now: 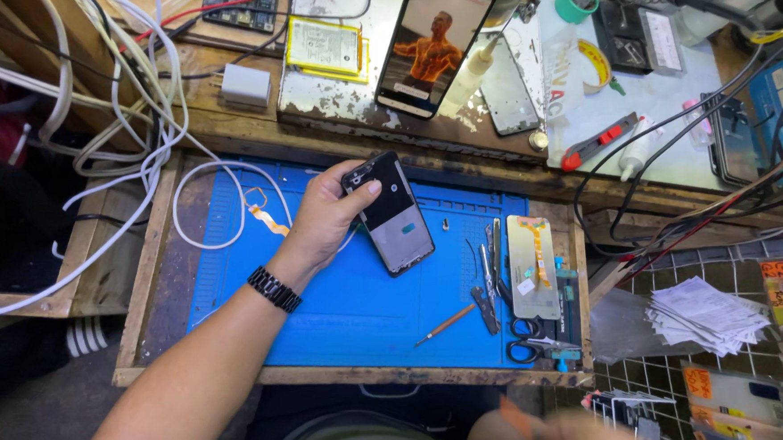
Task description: The person uses a metal prying tool to carefully separate the screen assembly from the smartphone's chassis. They work along the edges of the device, lifting the display to expose the internal components and ribbon cables. The task involves precise manipulation of the tool to avoid damaging the fragile parts.
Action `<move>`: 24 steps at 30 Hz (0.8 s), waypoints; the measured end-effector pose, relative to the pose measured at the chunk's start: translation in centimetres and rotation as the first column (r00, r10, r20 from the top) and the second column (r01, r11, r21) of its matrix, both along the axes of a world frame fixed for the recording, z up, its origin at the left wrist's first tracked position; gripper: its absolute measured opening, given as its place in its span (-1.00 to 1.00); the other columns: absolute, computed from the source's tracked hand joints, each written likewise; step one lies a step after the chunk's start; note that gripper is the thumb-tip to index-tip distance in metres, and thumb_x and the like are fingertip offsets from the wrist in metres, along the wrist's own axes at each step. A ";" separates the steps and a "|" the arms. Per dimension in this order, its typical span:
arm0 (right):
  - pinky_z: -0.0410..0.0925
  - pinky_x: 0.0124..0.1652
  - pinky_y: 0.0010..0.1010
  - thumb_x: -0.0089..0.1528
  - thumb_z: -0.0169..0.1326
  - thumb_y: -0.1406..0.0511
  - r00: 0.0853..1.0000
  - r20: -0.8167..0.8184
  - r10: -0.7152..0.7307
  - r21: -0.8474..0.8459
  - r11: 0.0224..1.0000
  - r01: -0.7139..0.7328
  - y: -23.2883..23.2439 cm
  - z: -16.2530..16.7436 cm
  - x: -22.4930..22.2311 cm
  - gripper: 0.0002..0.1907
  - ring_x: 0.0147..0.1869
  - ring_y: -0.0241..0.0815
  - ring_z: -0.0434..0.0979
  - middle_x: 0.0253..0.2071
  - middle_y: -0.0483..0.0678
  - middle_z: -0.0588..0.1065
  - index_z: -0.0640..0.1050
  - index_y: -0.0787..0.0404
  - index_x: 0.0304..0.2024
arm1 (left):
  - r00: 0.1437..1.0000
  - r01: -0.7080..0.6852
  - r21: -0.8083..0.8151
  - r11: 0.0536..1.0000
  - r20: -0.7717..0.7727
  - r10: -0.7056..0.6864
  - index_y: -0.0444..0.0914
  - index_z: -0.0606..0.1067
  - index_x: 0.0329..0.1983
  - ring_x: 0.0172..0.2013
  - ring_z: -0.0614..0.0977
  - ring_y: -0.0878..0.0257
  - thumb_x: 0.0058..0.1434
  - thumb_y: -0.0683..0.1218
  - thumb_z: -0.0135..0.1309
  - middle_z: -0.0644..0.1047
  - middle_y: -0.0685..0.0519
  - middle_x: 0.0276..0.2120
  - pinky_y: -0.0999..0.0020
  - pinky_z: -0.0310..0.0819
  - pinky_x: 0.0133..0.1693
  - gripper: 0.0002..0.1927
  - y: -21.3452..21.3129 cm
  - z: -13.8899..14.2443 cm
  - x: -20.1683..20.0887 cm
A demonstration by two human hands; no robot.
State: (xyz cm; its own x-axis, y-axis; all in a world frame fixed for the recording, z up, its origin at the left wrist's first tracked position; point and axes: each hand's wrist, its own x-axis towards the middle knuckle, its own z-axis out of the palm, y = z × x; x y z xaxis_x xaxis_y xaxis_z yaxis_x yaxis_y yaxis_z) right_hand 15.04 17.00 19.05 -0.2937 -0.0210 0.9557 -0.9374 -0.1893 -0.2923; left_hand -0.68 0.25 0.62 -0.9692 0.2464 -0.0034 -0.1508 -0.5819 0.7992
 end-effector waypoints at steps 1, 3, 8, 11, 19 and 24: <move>0.23 -0.44 -0.57 0.45 -0.06 0.48 0.997 0.063 -0.033 0.009 0.999 0.033 0.5 -0.3 -0.7 -0.81 -0.43 -0.34 0.36 -0.18 0.04 0.49 0.52 0.33 0.07 | 1.000 -0.005 -0.007 1.000 -0.005 0.005 -0.35 0.54 0.08 -0.15 0.61 0.42 0.32 -0.20 0.16 0.63 0.11 -0.14 0.48 0.51 -0.04 -0.72 0.0 0.0 0.0; 0.23 -0.43 -0.57 0.44 -0.05 0.49 0.945 0.269 -0.187 0.103 0.981 0.164 1.3 -1.4 -2.8 -0.81 -0.43 -0.35 0.37 -0.17 0.04 0.49 0.52 0.33 0.07 | 1.000 -0.005 -0.003 1.000 -0.015 0.004 -0.35 0.54 0.08 -0.16 0.60 0.42 0.33 -0.20 0.16 0.63 0.10 -0.15 0.48 0.51 -0.05 -0.72 0.0 -0.1 0.0; 0.18 -0.47 -0.55 0.38 -0.02 0.44 0.413 0.805 -0.427 0.351 0.903 0.249 4.8 -6.6 -9.4 -0.77 -0.45 -0.41 0.33 -0.19 -0.03 0.54 0.54 0.32 0.07 | 1.000 0.012 0.070 0.997 0.008 -0.012 -0.35 0.53 0.09 -0.17 0.61 0.40 0.33 -0.21 0.17 0.63 0.09 -0.16 0.46 0.52 -0.09 -0.72 0.1 0.0 0.1; 0.19 -0.48 -0.55 0.33 0.06 0.38 0.238 0.788 -0.567 0.548 0.823 0.147 5.5 -8.6 -10.8 -0.73 -0.46 -0.45 0.31 -0.24 -0.11 0.57 0.58 0.26 0.07 | 0.997 0.044 0.108 0.993 0.060 -0.050 -0.32 0.51 0.11 -0.18 0.62 0.39 0.32 -0.19 0.16 0.62 0.10 -0.15 0.45 0.53 -0.11 -0.70 0.2 0.3 0.5; 0.40 -0.25 -0.49 0.29 0.11 0.34 0.231 0.702 -0.674 0.711 0.683 -0.169 5.1 -9.6 -10.8 -0.67 -0.28 -0.39 0.47 -0.31 -0.11 0.57 0.59 0.24 0.11 | 0.990 0.119 0.102 0.988 0.064 -0.126 -0.30 0.49 0.10 -0.16 0.63 0.38 0.31 -0.21 0.16 0.61 0.10 -0.14 0.42 0.58 -0.09 -0.70 0.4 0.7 1.2; 0.41 -0.09 -0.48 0.28 0.09 0.38 0.330 0.777 -0.536 0.623 0.729 -0.284 6.5 -10.1 -11.1 -0.70 -0.13 -0.38 0.53 -0.20 -0.13 0.61 0.60 0.27 0.07 | 0.974 0.225 -0.044 0.973 -0.029 -0.226 -0.31 0.51 0.03 -0.16 0.61 0.40 0.35 -0.18 0.15 0.60 0.11 -0.16 0.43 0.56 -0.08 -0.78 -1.0 0.5 0.8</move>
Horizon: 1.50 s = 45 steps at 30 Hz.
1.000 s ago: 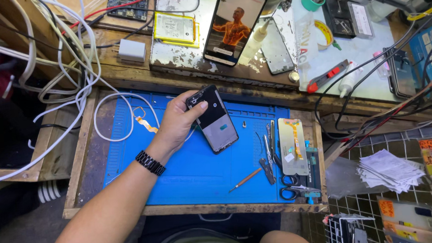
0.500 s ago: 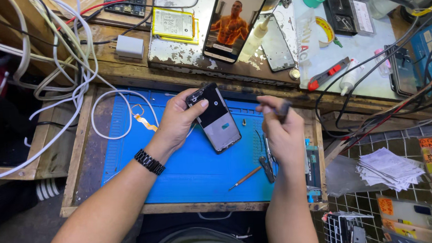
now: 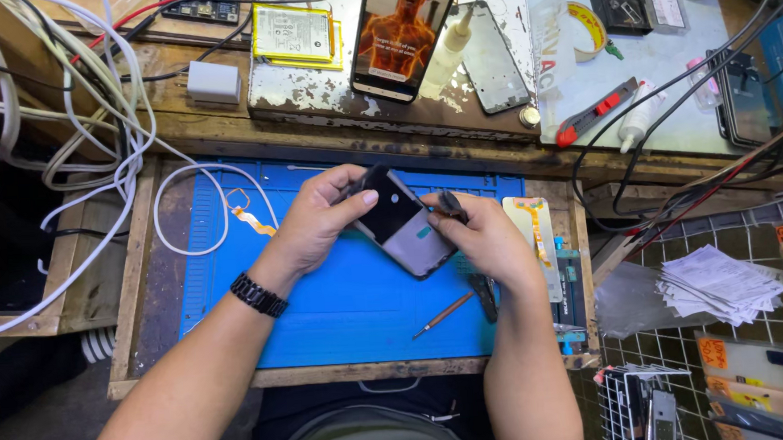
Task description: The person uses a metal prying tool to carefully separate the screen assembly from the smartphone's chassis. They work along the edges of the device, lifting the display to expose the internal components and ribbon cables. The task involves precise manipulation of the tool to avoid damaging the fragile parts.
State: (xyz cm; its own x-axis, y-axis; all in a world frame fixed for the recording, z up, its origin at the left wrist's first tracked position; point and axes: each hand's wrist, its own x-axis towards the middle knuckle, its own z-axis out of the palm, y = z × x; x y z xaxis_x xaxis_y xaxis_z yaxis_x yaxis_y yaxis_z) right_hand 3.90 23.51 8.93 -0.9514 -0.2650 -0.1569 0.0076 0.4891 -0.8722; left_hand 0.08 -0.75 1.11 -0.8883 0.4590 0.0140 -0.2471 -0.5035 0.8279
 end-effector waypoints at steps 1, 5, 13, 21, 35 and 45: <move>0.41 -0.09 -0.47 0.27 0.09 0.38 1.000 0.019 0.013 0.024 1.000 -0.014 0.3 0.0 0.0 -0.70 -0.13 -0.37 0.54 -0.21 -0.12 0.61 0.61 0.26 0.05 | 0.997 0.027 -0.061 0.998 -0.067 -0.031 -0.32 0.52 0.01 -0.15 0.60 0.40 0.36 -0.18 0.15 0.60 0.11 -0.16 0.45 0.54 -0.06 -0.80 -0.4 0.0 -0.2; 0.43 -0.10 -0.40 0.23 0.12 0.38 0.997 -0.011 0.073 0.156 0.985 -0.071 0.4 0.1 -0.1 -0.71 -0.15 -0.22 0.61 -0.25 -0.04 0.62 0.63 0.25 0.01 | 0.979 0.160 -0.302 0.940 -0.072 -0.190 -0.34 0.56 -0.08 -0.20 0.58 0.45 0.32 -0.14 0.15 0.60 0.14 -0.24 0.49 0.52 -0.11 -0.82 -1.5 0.6 -0.3; 0.41 -0.07 -0.35 0.20 0.18 0.35 0.977 -0.192 0.095 0.283 0.958 -0.037 -1.4 1.2 0.0 -0.69 -0.06 -0.07 0.59 -0.16 0.02 0.57 0.62 0.21 0.01 | 0.975 0.187 -0.647 0.739 0.028 -0.222 -0.25 0.52 0.01 -0.52 0.47 0.36 0.27 -0.09 0.15 0.60 0.13 -0.43 0.38 0.37 -0.50 -0.73 -2.1 3.8 0.3; 0.36 0.02 -0.37 0.22 0.13 0.40 0.949 -0.315 0.029 0.199 0.979 0.037 -1.5 2.2 0.8 -0.56 0.05 -0.09 0.51 -0.06 0.01 0.47 0.52 0.23 0.18 | 0.962 0.054 -0.770 0.635 -0.131 -0.240 -0.19 0.42 0.13 -0.56 0.48 0.37 0.16 -0.08 0.21 0.56 0.09 -0.57 0.37 0.36 -0.50 -0.54 -2.9 5.6 0.5; 0.34 -0.15 -0.44 0.29 0.12 0.42 0.942 -0.332 -0.046 0.162 0.981 0.105 -0.4 1.6 1.2 -0.70 -0.13 -0.20 0.48 -0.20 -0.03 0.46 0.58 0.28 0.09 | 0.926 -0.036 -0.845 0.533 -0.229 -0.300 -0.22 0.57 -0.13 -0.52 0.55 0.27 0.15 -0.03 0.25 0.54 0.04 -0.57 0.30 0.43 -0.44 -0.73 -3.8 5.1 0.2; 0.32 -0.10 -0.42 0.35 0.06 0.42 0.906 -0.399 -0.141 0.116 0.972 0.203 -0.5 2.4 1.2 -0.55 -0.15 -0.21 0.41 -0.23 0.00 0.41 0.44 0.30 0.32 | 0.913 -0.060 -0.858 0.511 -0.254 -0.320 -0.24 0.57 -0.18 -0.50 0.59 0.21 0.15 -0.02 0.25 0.56 0.00 -0.55 0.27 0.43 -0.42 -0.75 -4.0 5.0 0.3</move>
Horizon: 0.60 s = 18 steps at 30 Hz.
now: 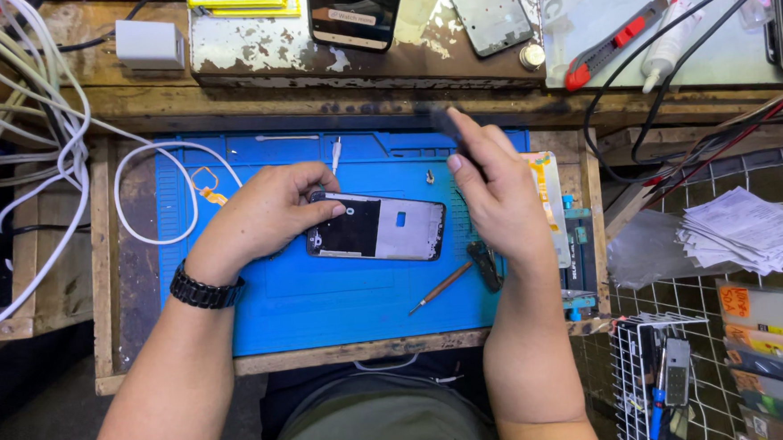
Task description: The person uses a metal prying tool to carefully separate the screen assembly from the smartphone's chassis. They work along the edges of the device, lifting the display to expose the internal components and ribbon cables. The task involves precise manipulation of the tool to avoid damaging the fragile parts.
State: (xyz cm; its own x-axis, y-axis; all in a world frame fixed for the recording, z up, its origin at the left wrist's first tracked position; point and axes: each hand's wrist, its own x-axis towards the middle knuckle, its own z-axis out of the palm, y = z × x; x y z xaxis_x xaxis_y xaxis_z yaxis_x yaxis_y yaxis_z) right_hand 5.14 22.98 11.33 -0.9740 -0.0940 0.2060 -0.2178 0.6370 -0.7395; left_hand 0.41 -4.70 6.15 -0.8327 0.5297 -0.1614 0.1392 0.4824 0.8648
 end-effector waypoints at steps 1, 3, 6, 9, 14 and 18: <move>0.34 -0.08 -0.39 0.36 0.05 0.43 1.000 -0.002 0.031 0.020 0.999 -0.031 -0.2 0.0 0.0 -0.52 -0.14 -0.22 0.43 -0.21 0.01 0.43 0.40 0.31 0.35 | 1.000 0.003 -0.002 1.000 0.000 -0.003 -0.24 0.57 -0.19 -0.50 0.59 0.21 0.16 -0.02 0.26 0.56 0.00 -0.55 0.27 0.43 -0.42 -0.75 0.0 -0.1 0.0; 0.32 0.06 -0.27 0.36 -0.01 0.43 0.982 -0.051 0.180 -0.038 0.983 -0.182 -0.7 -0.3 0.1 -0.54 0.09 -0.07 0.47 0.02 0.10 0.46 0.38 0.26 0.33 | 1.000 0.003 -0.013 1.000 -0.006 -0.003 -0.24 0.58 -0.20 -0.50 0.59 0.20 0.16 -0.01 0.25 0.57 -0.01 -0.55 0.26 0.43 -0.42 -0.76 0.0 -0.2 -0.1; 0.36 -0.08 -0.21 0.31 0.04 0.37 0.957 0.179 0.230 0.182 0.948 -0.262 -1.2 -0.6 0.5 -0.56 -0.07 0.02 0.52 -0.17 0.09 0.48 0.51 0.05 0.25 | 1.000 -0.012 -0.024 1.000 -0.001 0.012 -0.23 0.59 -0.22 -0.49 0.60 0.19 0.18 -0.01 0.23 0.59 -0.02 -0.53 0.25 0.43 -0.42 -0.78 0.0 -0.4 0.0; 0.37 -0.24 -0.19 0.25 0.10 0.29 0.956 0.250 0.156 0.408 0.878 -0.250 -1.0 -0.2 0.6 -0.62 -0.21 0.04 0.55 -0.33 0.01 0.51 0.63 -0.10 0.11 | 0.999 -0.036 -0.009 0.999 0.008 0.036 -0.24 0.60 -0.23 -0.49 0.60 0.18 0.19 -0.01 0.21 0.60 -0.01 -0.50 0.25 0.45 -0.41 -0.79 -0.1 -0.5 -0.2; 0.37 -0.28 -0.20 0.21 0.12 0.30 0.962 0.266 0.062 0.429 0.886 -0.176 0.0 1.1 0.4 -0.68 -0.26 0.01 0.54 -0.40 -0.03 0.49 0.69 -0.10 -0.01 | 0.999 -0.032 0.031 0.999 -0.027 0.032 -0.25 0.60 -0.27 -0.49 0.61 0.27 0.19 -0.02 0.21 0.62 0.03 -0.51 0.31 0.45 -0.43 -0.80 -0.2 -0.5 -0.3; 0.40 -0.24 -0.24 0.21 0.10 0.33 0.956 0.199 0.214 0.301 0.915 -0.268 -1.0 -0.1 0.9 -0.67 -0.23 -0.04 0.56 -0.34 -0.06 0.50 0.68 -0.06 -0.01 | 0.995 -0.050 -0.059 0.997 0.080 0.054 -0.25 0.61 -0.29 -0.60 0.54 0.28 0.23 -0.01 0.20 0.55 0.04 -0.63 0.31 0.38 -0.53 -0.80 -0.2 -0.2 0.0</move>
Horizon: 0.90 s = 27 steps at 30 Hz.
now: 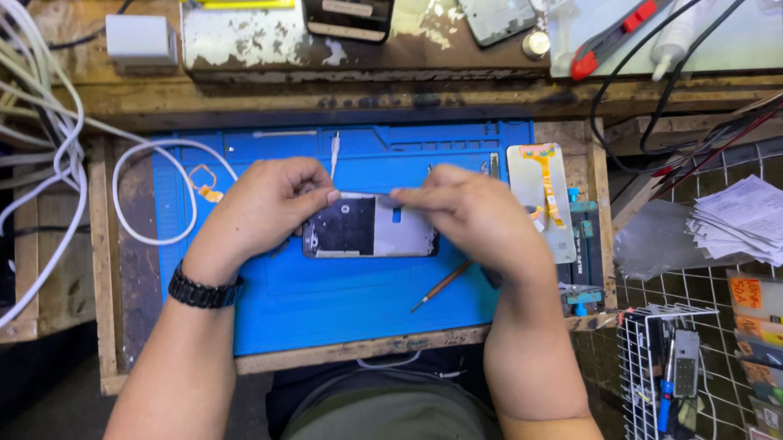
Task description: The person uses a metal prying tool to carefully separate the screen assembly from the smartphone's chassis. They work along the edges of the device, lifting the display to expose the internal components and ribbon cables. The task involves precise manipulation of the tool to avoid damaging the fragile parts.
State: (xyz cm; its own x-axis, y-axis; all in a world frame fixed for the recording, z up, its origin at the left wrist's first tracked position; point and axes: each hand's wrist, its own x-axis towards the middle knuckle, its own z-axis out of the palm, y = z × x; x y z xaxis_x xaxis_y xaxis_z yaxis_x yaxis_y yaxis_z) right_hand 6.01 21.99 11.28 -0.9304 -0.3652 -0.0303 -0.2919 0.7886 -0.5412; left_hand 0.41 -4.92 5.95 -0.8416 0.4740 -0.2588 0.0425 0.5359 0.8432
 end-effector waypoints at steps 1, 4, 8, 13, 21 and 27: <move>0.41 -0.22 -0.25 0.19 0.10 0.34 0.998 -0.030 0.055 -0.021 0.998 -0.056 -0.1 -0.3 0.0 -0.66 -0.21 -0.06 0.57 -0.32 -0.08 0.52 0.67 -0.05 -0.01 | 1.000 -0.003 0.029 1.000 0.019 0.002 -0.25 0.60 -0.31 -0.62 0.53 0.31 0.23 -0.01 0.20 0.55 0.06 -0.64 0.34 0.38 -0.55 -0.80 0.0 0.1 0.1; 0.38 -0.26 -0.20 0.17 0.14 0.31 0.993 -0.084 -0.088 0.124 0.987 0.098 0.4 -0.6 0.1 -0.69 -0.23 -0.04 0.56 -0.35 -0.08 0.52 0.71 -0.11 -0.06 | 0.997 -0.017 0.052 0.999 0.078 0.013 -0.25 0.60 -0.32 -0.67 0.51 0.36 0.23 0.00 0.19 0.54 0.10 -0.66 0.38 0.37 -0.60 -0.79 0.2 0.7 0.1; 0.38 -0.28 -0.21 0.18 0.10 0.33 0.990 -0.058 -0.132 0.086 0.987 0.137 0.1 -0.4 -0.1 -0.64 -0.26 -0.04 0.56 -0.35 -0.07 0.50 0.70 -0.15 -0.02 | 0.994 0.013 0.045 0.999 0.107 -0.018 -0.18 0.62 -0.24 -0.73 0.47 0.37 0.23 0.01 0.16 0.47 0.07 -0.71 0.37 0.32 -0.64 -0.81 0.3 1.4 0.1; 0.38 -0.27 -0.21 0.16 0.08 0.35 0.998 -0.053 -0.033 0.107 0.994 0.038 -0.6 -0.7 -0.1 -0.62 -0.25 -0.04 0.56 -0.34 -0.08 0.51 0.70 -0.14 -0.03 | 0.985 0.022 0.032 0.999 0.173 -0.027 -0.16 0.65 -0.23 -0.72 0.45 0.40 0.26 0.02 0.14 0.47 0.15 -0.70 0.42 0.35 -0.65 -0.81 0.2 1.3 0.0; 0.38 -0.16 -0.29 0.29 0.12 0.33 0.971 -0.076 -0.226 -0.142 0.967 0.214 1.4 -0.8 -0.1 -0.67 -0.20 -0.01 0.55 -0.32 0.02 0.50 0.62 0.12 0.11 | 0.960 -0.071 0.271 0.960 0.280 -0.008 -0.24 0.61 -0.25 -0.65 0.43 0.47 0.33 -0.03 0.09 0.49 0.22 -0.60 0.53 0.31 -0.60 -0.80 -1.2 0.0 -0.2; 0.41 -0.10 -0.46 0.26 0.18 0.31 0.928 0.098 -0.360 -0.397 0.841 0.368 0.2 -1.4 -0.2 -0.56 -0.08 -0.28 0.57 -0.10 -0.04 0.60 0.51 0.29 0.18 | 0.918 -0.232 0.466 0.854 0.394 0.034 -0.22 0.58 -0.24 -0.63 0.46 0.50 0.32 -0.05 0.09 0.52 0.23 -0.56 0.60 0.30 -0.59 -0.85 -1.5 -0.6 -0.2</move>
